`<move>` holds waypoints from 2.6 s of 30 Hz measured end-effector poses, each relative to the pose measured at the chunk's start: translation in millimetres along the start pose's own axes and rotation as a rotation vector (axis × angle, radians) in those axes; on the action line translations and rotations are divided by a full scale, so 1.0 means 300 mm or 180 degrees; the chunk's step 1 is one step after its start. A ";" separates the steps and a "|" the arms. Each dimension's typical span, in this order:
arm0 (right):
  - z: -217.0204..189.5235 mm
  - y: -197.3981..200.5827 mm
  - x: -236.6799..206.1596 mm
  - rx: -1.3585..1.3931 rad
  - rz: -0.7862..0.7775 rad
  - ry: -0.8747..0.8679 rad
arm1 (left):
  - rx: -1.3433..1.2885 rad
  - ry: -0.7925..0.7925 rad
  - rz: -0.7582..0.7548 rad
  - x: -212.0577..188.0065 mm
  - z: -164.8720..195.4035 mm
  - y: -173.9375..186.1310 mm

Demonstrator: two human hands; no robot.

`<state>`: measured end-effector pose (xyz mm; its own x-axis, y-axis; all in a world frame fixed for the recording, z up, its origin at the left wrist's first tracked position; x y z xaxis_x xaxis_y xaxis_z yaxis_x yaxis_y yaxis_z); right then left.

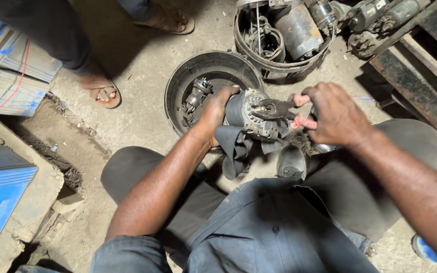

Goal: The person sits on the floor and wraps a rubber belt around a mechanical part. They then use a screwdriver and pliers to adjust the internal components of the part.

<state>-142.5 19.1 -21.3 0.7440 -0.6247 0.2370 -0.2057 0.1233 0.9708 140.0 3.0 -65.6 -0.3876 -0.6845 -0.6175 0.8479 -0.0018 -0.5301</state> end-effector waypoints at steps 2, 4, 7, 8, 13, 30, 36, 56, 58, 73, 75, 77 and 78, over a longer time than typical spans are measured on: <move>0.038 0.048 0.043 -0.0224 -0.0219 0.0269 | 0.0023 0.0342 -0.0267 -0.001 0.003 -0.001; 0.065 0.106 0.097 -0.0532 -0.0430 0.0622 | -0.0227 0.0515 -0.0642 -0.003 -0.001 -0.006; 0.096 0.210 0.184 -0.1131 -0.0813 0.1327 | 0.0474 0.0798 -0.0601 -0.002 -0.029 -0.015; 0.105 0.242 0.212 -0.1324 -0.1019 0.1593 | 0.0880 0.0898 -0.0484 0.000 -0.042 -0.019; 0.096 0.320 0.281 -0.1955 -0.0878 0.2208 | 0.0228 0.0886 -0.0925 0.013 -0.084 -0.039; 0.080 0.059 -0.134 0.1343 -0.0352 -0.2206 | -0.0239 -0.1104 -0.0829 -0.086 0.111 -0.024; 0.132 -0.159 -0.114 0.1658 -0.1743 -0.2936 | -0.0438 -0.1015 -0.0761 -0.086 0.111 -0.029; -0.028 -0.487 -0.004 0.1116 -0.3067 -0.1996 | -0.0882 -0.0740 -0.0842 0.015 0.095 0.023; 0.003 -0.303 0.027 0.1935 -0.0908 -0.2357 | -0.0868 -0.0882 -0.0923 0.013 0.088 0.015; 0.045 0.230 -0.083 0.3343 0.1763 -0.1083 | 0.0364 -0.2342 -0.1672 -0.035 0.152 -0.485; 0.104 0.325 -0.111 0.3050 0.2215 -0.1124 | 0.0567 -0.2546 -0.1789 -0.046 0.157 -0.537; 0.117 0.413 -0.133 0.2434 0.2453 -0.0952 | 0.0549 -0.2684 -0.2110 -0.049 0.151 -0.587; 0.109 0.449 -0.135 0.1966 0.2453 -0.0764 | 0.0782 -0.3020 -0.1868 -0.052 0.142 -0.609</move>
<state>-221.2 36.0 98.6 0.1368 -0.6901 0.7107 -0.9184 0.1805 0.3520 6.4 -17.0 65.6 -0.4063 -0.8055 0.4314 0.7145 -0.5744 -0.3994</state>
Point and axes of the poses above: each hand's wrist, its own x-axis towards the middle knuckle, its own y-axis out of the back of the hand, z = x × y, the point moved 1 cm from there along x, towards the middle knuckle, and after that the axes turned 12 degrees about y, right-handed, at the moved point
